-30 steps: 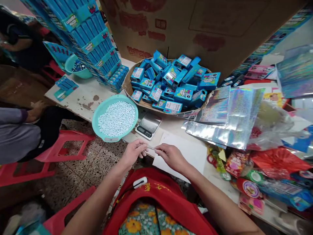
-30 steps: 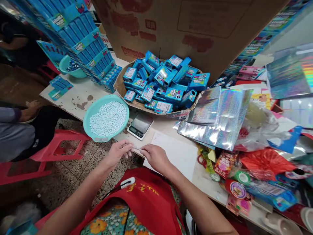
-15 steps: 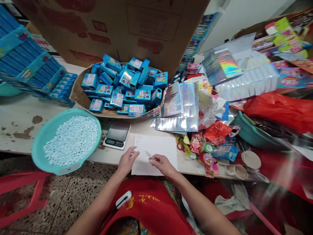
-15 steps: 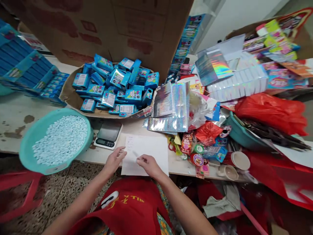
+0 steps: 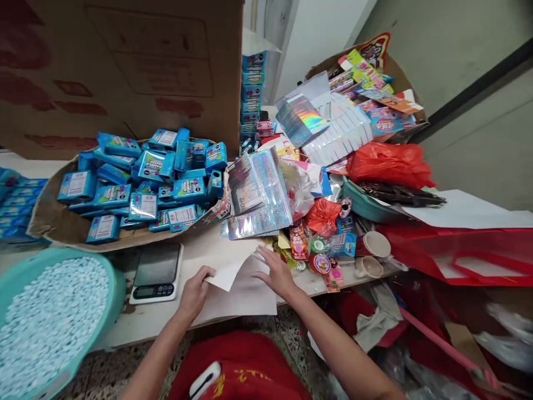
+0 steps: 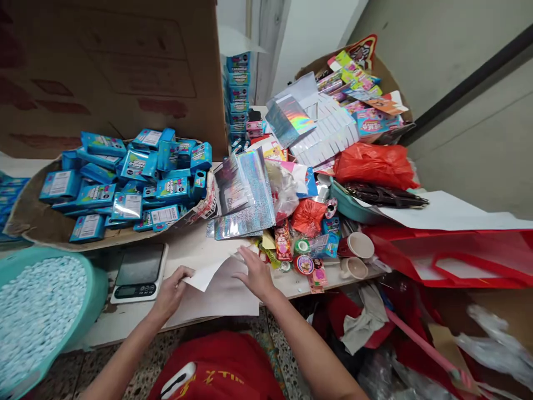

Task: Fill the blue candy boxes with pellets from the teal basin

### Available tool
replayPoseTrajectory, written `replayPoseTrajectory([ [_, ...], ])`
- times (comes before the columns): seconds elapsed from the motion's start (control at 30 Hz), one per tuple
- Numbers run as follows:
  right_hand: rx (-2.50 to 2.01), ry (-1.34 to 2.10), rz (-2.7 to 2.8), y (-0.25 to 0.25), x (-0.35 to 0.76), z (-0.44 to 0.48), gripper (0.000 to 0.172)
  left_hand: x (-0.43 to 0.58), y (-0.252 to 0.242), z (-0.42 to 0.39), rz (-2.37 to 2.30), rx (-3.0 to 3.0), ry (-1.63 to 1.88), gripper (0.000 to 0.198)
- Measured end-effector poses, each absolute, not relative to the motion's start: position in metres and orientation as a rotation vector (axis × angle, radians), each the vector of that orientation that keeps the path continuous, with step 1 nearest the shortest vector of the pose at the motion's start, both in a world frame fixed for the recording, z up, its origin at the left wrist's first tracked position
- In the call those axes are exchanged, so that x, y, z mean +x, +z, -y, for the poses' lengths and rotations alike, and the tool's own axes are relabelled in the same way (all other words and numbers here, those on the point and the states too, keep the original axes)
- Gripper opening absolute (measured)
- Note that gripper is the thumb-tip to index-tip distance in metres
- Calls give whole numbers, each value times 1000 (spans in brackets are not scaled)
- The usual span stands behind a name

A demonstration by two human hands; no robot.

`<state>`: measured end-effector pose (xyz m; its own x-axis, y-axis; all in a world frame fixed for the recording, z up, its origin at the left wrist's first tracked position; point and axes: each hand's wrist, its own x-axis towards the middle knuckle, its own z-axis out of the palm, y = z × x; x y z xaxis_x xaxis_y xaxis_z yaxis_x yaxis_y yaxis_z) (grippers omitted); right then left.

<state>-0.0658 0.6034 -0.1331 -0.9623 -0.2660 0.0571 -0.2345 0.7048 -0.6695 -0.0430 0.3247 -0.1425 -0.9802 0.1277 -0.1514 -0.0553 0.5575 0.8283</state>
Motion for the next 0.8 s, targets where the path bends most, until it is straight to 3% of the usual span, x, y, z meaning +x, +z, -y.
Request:
replayPoseTrajectory([
  [0.13,-401,-1180,-2779,-115,-77,-626,31,-81,-100,-335,-2528,276,1470,18],
  [0.3,-407,-1424,-2950,-75,-82,-647,62,-120,-27,-356,-2376,700,1198,24],
  [0.47,-320,-1689,-2473,-43,-80,-652,27,-161,38,-388,-2204,932,1168,19],
  [0.57,-97,-1763,-2482,-45,-66,-665,37,-193,47,-422,-2074,861,1289,12],
  [0.7,17,-2036,-2505,-61,-44,-694,102,-216,39,-477,-1849,877,1278,11],
  [0.8,127,-2226,-2268,-65,-30,-709,107,-216,32,-508,-1835,939,1240,12],
])
